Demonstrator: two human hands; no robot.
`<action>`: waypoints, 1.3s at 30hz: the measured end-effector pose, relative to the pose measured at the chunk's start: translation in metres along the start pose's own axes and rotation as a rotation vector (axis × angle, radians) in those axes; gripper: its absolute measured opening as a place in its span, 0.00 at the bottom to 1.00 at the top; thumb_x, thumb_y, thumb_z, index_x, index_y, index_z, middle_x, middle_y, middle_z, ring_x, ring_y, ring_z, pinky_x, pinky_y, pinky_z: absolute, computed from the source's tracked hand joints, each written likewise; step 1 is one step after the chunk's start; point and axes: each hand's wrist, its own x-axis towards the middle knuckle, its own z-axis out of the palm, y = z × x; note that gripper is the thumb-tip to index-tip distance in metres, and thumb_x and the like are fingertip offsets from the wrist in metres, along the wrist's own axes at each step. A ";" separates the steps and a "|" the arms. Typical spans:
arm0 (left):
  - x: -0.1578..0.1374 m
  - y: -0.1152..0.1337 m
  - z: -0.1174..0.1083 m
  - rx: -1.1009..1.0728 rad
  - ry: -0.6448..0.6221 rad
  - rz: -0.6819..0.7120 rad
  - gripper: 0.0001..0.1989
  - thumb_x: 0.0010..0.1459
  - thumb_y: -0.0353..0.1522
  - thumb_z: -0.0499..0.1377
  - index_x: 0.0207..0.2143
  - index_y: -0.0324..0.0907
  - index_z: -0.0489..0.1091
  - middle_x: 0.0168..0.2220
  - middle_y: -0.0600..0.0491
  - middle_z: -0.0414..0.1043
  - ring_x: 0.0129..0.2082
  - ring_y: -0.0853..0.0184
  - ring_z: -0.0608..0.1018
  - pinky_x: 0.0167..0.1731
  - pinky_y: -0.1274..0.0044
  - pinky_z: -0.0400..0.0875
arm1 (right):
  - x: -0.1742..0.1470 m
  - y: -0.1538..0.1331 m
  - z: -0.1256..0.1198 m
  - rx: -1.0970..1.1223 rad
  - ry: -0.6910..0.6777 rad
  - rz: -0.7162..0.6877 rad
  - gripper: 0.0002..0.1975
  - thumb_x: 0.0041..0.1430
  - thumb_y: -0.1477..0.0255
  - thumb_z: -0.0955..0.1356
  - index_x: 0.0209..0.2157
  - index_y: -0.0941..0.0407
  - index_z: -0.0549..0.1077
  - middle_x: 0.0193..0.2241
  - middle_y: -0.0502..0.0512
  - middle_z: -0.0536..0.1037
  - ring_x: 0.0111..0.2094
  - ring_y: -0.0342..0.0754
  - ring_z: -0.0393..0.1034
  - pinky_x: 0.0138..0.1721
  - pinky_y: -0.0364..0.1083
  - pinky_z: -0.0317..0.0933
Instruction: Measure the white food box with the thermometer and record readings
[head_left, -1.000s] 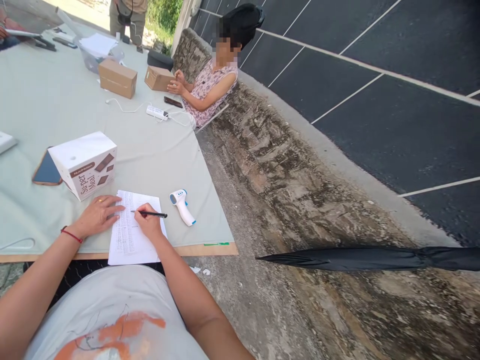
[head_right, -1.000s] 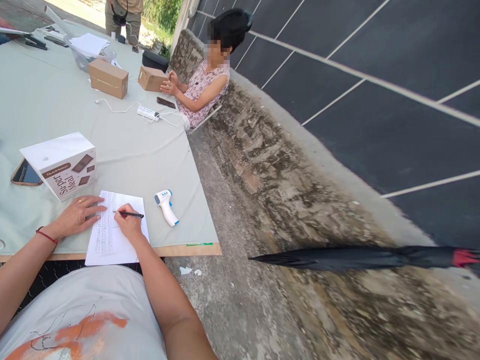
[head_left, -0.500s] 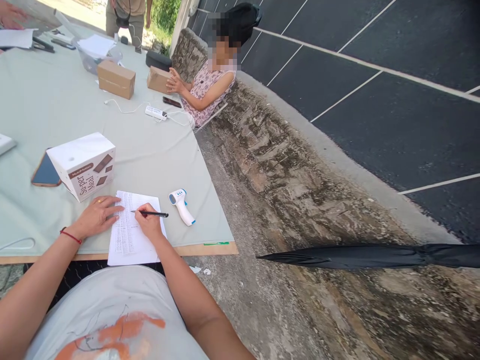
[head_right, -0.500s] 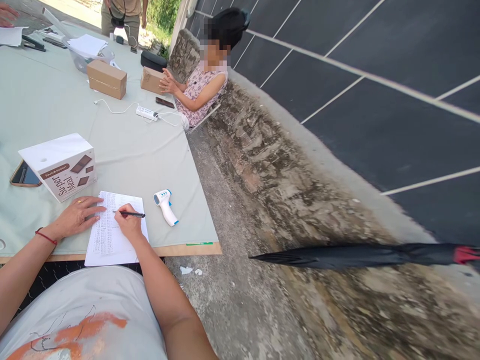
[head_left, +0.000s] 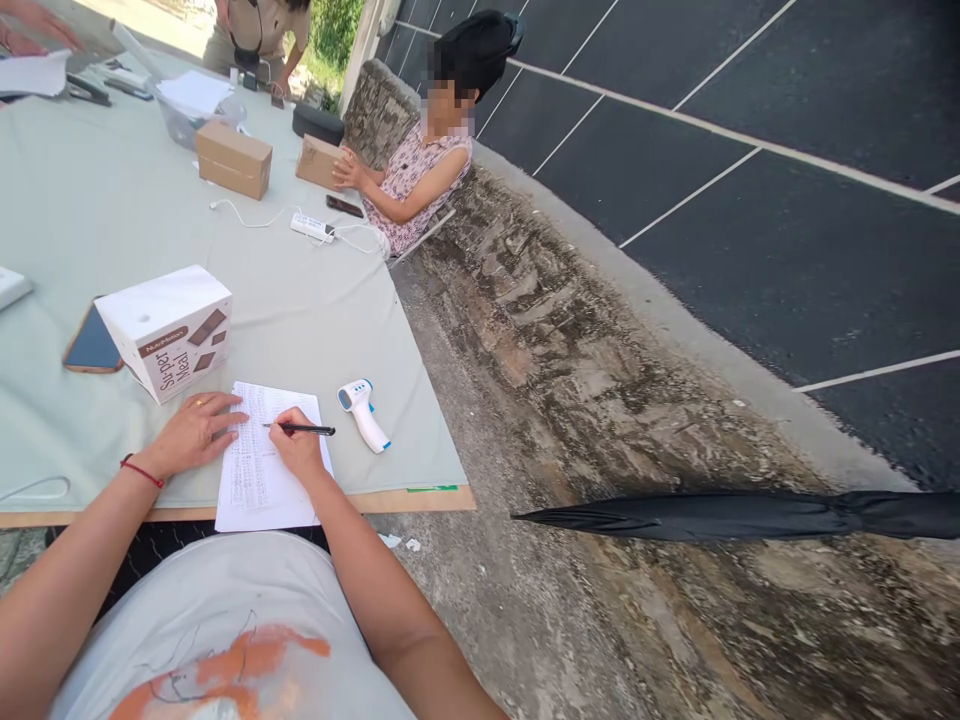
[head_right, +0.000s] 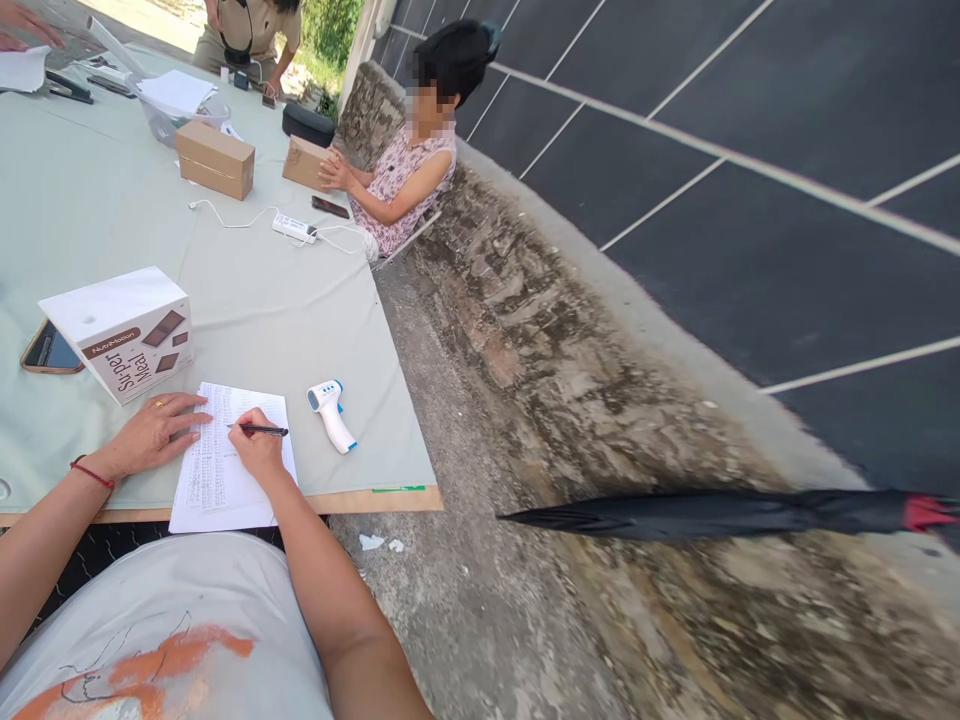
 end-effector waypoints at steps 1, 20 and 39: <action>0.000 0.000 0.000 0.002 0.000 -0.001 0.21 0.68 0.42 0.47 0.51 0.48 0.75 0.58 0.46 0.70 0.56 0.52 0.71 0.54 0.57 0.66 | 0.000 0.000 0.000 0.001 -0.001 0.000 0.05 0.48 0.67 0.64 0.24 0.52 0.64 0.21 0.45 0.67 0.25 0.44 0.62 0.31 0.45 0.58; 0.000 -0.001 0.001 -0.003 0.010 0.011 0.21 0.68 0.43 0.47 0.51 0.47 0.75 0.57 0.45 0.70 0.56 0.52 0.71 0.53 0.57 0.67 | 0.000 -0.002 0.001 -0.012 0.033 0.008 0.05 0.47 0.67 0.64 0.24 0.51 0.62 0.21 0.45 0.67 0.25 0.45 0.61 0.31 0.45 0.60; 0.000 -0.001 0.002 0.011 0.015 0.020 0.20 0.68 0.42 0.47 0.51 0.47 0.74 0.57 0.46 0.70 0.56 0.52 0.72 0.53 0.57 0.67 | 0.001 0.002 0.003 -0.039 0.063 0.001 0.04 0.47 0.68 0.63 0.23 0.50 0.61 0.20 0.45 0.66 0.24 0.46 0.62 0.31 0.46 0.61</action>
